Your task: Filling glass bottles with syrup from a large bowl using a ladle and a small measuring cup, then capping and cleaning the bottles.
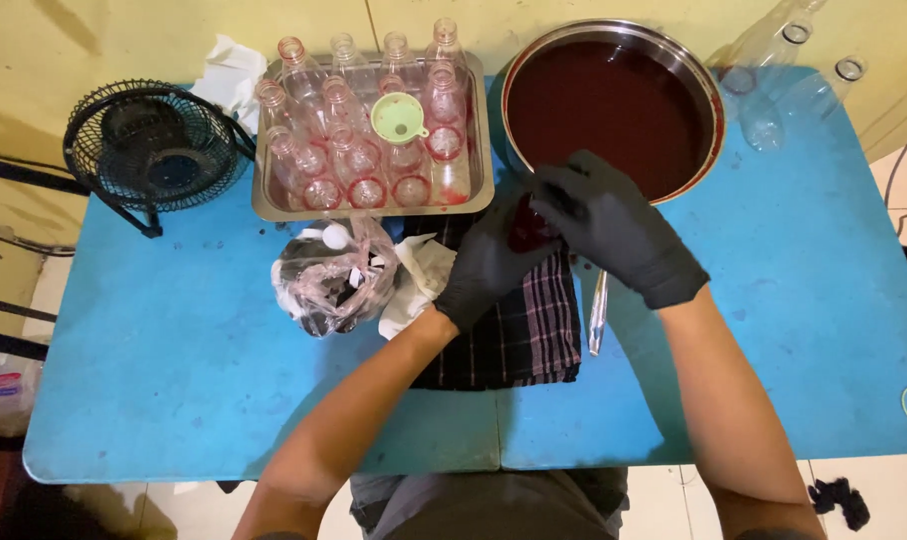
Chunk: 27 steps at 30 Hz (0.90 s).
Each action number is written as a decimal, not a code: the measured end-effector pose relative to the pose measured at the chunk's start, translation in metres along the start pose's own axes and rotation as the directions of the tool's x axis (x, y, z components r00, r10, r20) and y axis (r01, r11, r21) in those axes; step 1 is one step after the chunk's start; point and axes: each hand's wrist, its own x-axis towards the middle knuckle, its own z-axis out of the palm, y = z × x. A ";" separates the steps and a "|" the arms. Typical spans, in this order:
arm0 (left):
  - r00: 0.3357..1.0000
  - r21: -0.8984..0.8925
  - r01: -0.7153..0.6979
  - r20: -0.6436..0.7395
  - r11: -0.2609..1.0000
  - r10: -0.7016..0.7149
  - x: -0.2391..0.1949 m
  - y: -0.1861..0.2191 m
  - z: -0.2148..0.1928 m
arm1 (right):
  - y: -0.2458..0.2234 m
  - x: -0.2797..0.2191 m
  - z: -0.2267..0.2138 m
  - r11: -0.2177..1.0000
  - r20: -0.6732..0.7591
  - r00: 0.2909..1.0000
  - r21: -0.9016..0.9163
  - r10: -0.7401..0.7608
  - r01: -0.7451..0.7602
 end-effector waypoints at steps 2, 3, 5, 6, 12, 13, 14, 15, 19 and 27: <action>1.000 -0.023 -0.013 0.003 1.000 0.013 0.000 0.017 -0.003 | 0.008 -0.001 0.008 1.000 -0.027 1.000 0.006 0.013 -0.013; 1.000 -0.047 -0.027 0.005 0.999 0.027 0.001 0.026 -0.004 | 0.012 0.000 0.011 1.000 -0.054 0.998 0.011 0.024 -0.023; 0.999 -0.038 0.032 -0.006 0.999 -0.033 0.004 0.002 0.003 | 0.008 0.001 0.020 0.995 -0.110 0.994 -0.101 0.006 -0.018; 0.995 -0.030 0.096 -0.016 0.995 -0.096 0.005 -0.011 0.006 | 0.005 0.001 0.026 0.978 -0.162 0.987 -0.210 -0.014 -0.020; 0.994 -0.007 0.089 0.066 0.996 -0.088 0.002 0.036 -0.040 | -0.045 0.009 -0.020 0.816 0.019 0.972 0.540 0.234 -0.207; 0.994 -0.007 0.088 0.067 0.996 -0.087 -0.003 0.034 -0.043 | -0.046 0.011 -0.014 0.816 0.018 0.972 0.541 0.234 -0.207; 0.989 -0.114 0.104 0.115 0.988 -0.091 -0.007 0.031 -0.046 | -0.048 0.013 -0.007 0.757 0.096 0.964 0.601 0.249 -0.256; 0.983 -0.219 0.123 0.163 0.968 -0.088 -0.011 0.029 -0.049 | -0.050 0.016 -0.001 0.693 0.175 0.951 0.653 0.256 -0.307; 0.962 -0.411 0.220 0.240 0.885 -0.128 -0.031 -0.006 -0.042 | -0.075 0.015 0.021 0.575 0.080 0.956 0.783 0.284 -0.237; 0.972 -0.497 0.232 0.082 0.836 -0.220 -0.043 -0.012 -0.036 | -0.080 0.025 0.017 0.527 0.110 0.939 0.804 0.325 -0.276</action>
